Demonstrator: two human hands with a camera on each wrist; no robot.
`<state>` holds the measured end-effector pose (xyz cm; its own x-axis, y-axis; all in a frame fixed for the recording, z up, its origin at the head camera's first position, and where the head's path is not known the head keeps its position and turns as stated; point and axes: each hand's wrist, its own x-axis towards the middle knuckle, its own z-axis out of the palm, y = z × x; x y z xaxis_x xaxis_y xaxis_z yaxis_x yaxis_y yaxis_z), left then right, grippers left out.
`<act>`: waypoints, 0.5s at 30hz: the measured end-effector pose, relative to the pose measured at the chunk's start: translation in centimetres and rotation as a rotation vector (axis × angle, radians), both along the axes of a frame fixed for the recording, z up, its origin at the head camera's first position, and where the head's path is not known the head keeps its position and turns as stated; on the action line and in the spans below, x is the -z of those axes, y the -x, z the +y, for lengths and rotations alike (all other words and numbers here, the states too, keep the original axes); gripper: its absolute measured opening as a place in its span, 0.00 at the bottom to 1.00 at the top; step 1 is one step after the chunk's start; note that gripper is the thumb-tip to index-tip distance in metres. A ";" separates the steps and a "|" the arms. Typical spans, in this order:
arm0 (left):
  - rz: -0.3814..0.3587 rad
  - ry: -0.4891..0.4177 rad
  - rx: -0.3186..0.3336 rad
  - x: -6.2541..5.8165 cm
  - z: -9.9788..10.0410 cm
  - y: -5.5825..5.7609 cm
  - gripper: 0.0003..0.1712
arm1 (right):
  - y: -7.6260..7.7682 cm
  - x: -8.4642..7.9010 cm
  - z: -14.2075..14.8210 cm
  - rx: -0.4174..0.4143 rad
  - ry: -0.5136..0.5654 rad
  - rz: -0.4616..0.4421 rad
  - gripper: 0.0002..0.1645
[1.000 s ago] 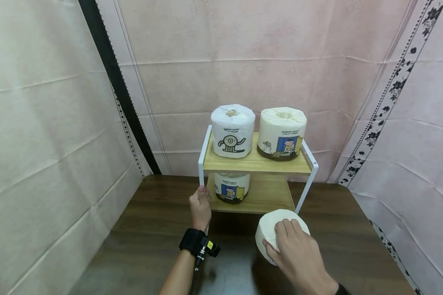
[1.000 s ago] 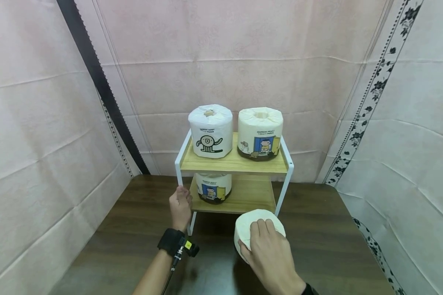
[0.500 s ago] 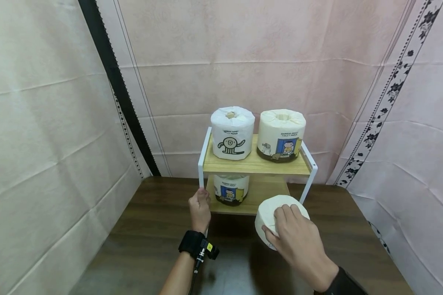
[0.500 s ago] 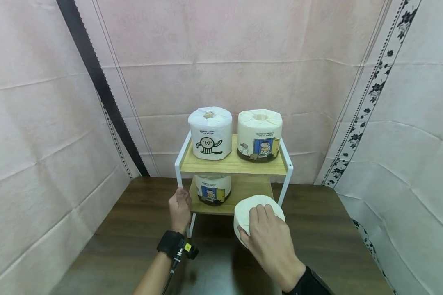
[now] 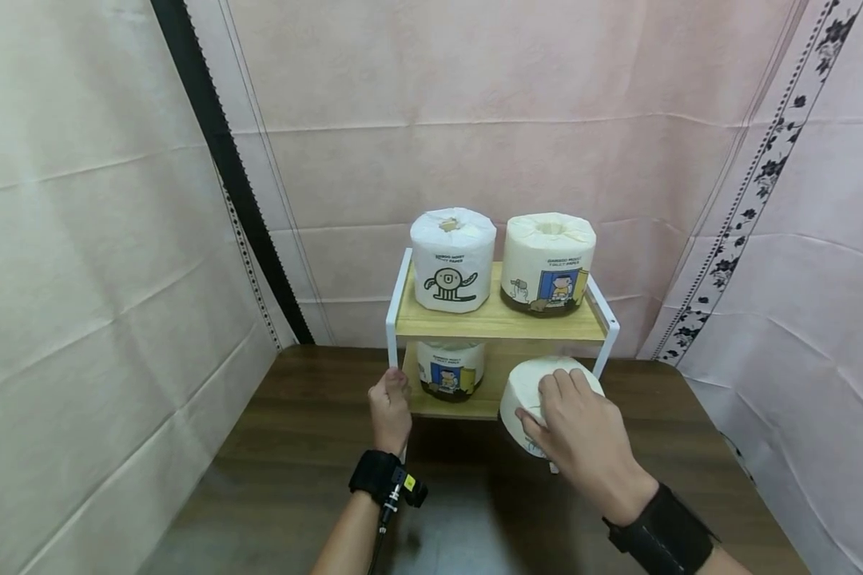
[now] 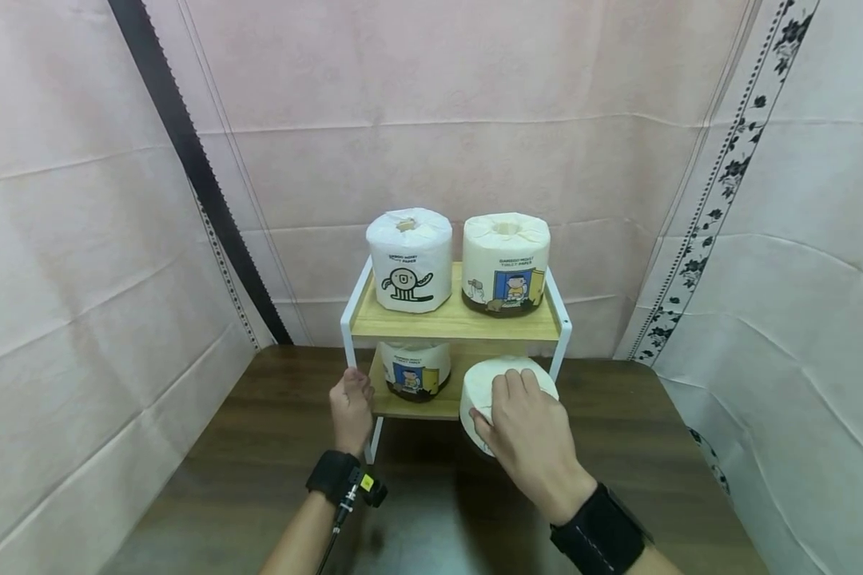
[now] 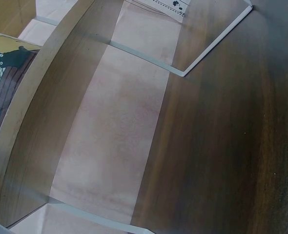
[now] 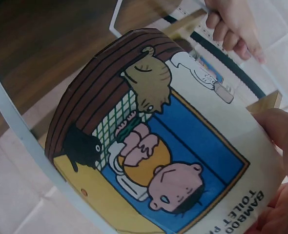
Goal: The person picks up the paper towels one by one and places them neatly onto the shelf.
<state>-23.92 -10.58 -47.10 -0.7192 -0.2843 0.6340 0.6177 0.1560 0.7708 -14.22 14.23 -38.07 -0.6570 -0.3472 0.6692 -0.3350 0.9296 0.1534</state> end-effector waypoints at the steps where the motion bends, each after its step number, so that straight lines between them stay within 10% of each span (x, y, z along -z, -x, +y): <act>1: 0.002 0.003 0.001 -0.1 0.0 0.0 0.27 | 0.2 -0.2 0.1 0.003 0.003 -0.006 0.26; 15: 0.023 -0.001 0.014 0.4 0.0 0.4 0.27 | 3.0 -1.0 -0.2 0.050 -0.061 -0.086 0.26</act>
